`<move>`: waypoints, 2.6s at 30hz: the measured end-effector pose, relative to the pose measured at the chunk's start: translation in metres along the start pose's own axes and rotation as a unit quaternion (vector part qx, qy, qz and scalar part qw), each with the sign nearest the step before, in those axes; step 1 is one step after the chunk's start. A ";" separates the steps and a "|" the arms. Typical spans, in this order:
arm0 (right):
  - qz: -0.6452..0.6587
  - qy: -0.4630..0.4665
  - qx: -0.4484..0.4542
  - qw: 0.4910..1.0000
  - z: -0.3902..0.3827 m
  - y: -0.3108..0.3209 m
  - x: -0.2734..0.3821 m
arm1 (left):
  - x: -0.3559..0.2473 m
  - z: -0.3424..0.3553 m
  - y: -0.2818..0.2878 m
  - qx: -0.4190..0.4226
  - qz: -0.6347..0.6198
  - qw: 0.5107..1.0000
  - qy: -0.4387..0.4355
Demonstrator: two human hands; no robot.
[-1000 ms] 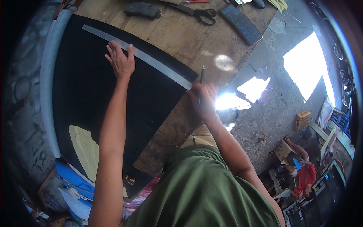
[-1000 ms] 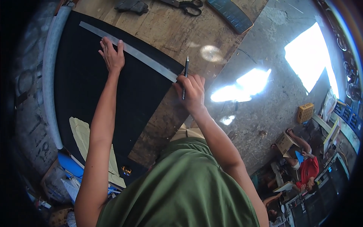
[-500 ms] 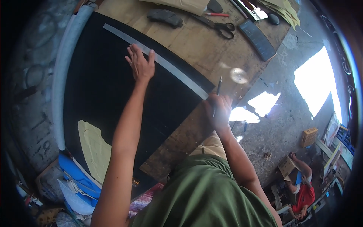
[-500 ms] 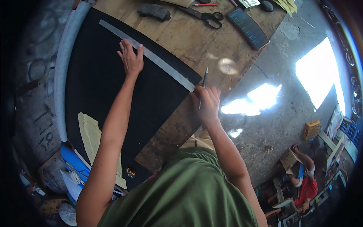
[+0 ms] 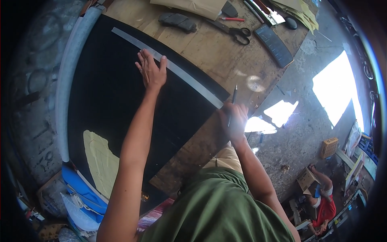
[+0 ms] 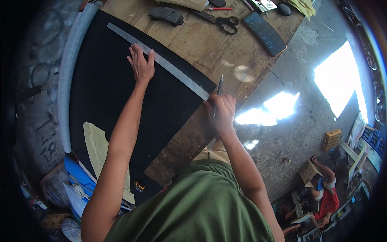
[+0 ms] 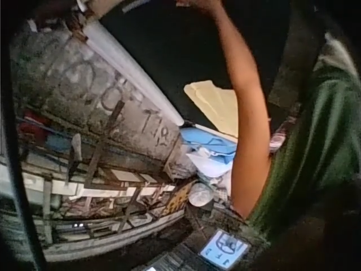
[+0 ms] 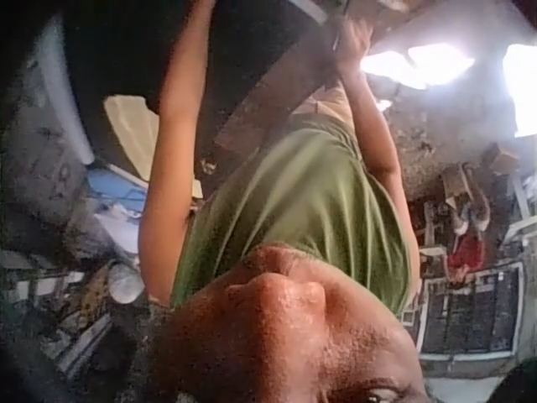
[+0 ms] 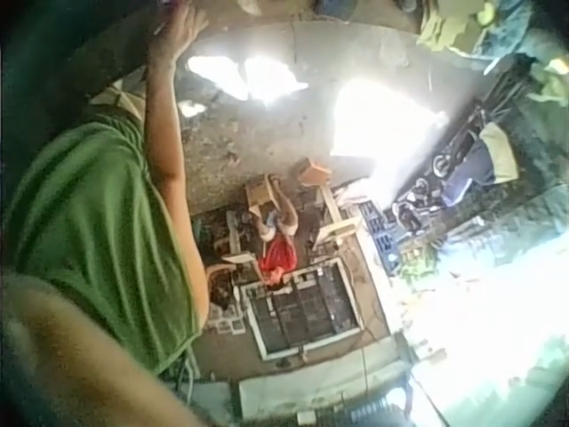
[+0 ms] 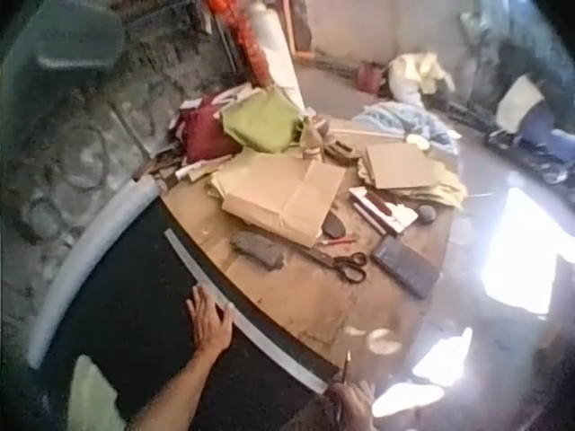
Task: Measuring, marking, and cutting a piece of black upholstery fabric using a ruler, measuring tape, and chalk.
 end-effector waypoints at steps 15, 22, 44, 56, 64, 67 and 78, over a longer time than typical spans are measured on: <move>-0.003 0.001 0.000 1.000 0.005 0.005 0.000 | -0.008 0.004 -0.001 -0.004 0.014 1.000 -0.009; 0.014 -0.010 0.032 0.999 0.057 0.014 0.029 | -0.001 -0.004 0.011 -0.003 0.033 0.999 0.003; 0.082 0.143 0.240 0.957 0.421 -0.392 0.220 | -0.003 0.004 0.014 0.036 -0.026 0.998 0.045; -0.016 0.240 0.271 0.932 0.325 -0.261 0.175 | -0.001 0.002 0.015 0.034 0.026 0.999 0.031; 0.008 0.181 0.365 0.913 0.183 -0.093 0.083 | -0.007 0.000 0.010 -0.002 0.085 0.996 0.008; -0.043 0.193 0.353 0.915 0.136 -0.038 0.056 | -0.008 0.001 0.003 0.026 0.097 0.995 0.022; -0.053 0.106 0.162 0.980 0.055 0.036 0.033 | -0.017 0.012 0.023 0.080 0.156 0.982 0.065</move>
Point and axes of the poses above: each hand's wrist, its own z-axis towards the middle knuckle, its own y-axis out of the back of the hand, x = y × z, the point moved 9 cm from there along z, towards the middle knuckle, and after that the axes turned 8 degrees about -z, right-handed, at the moved point
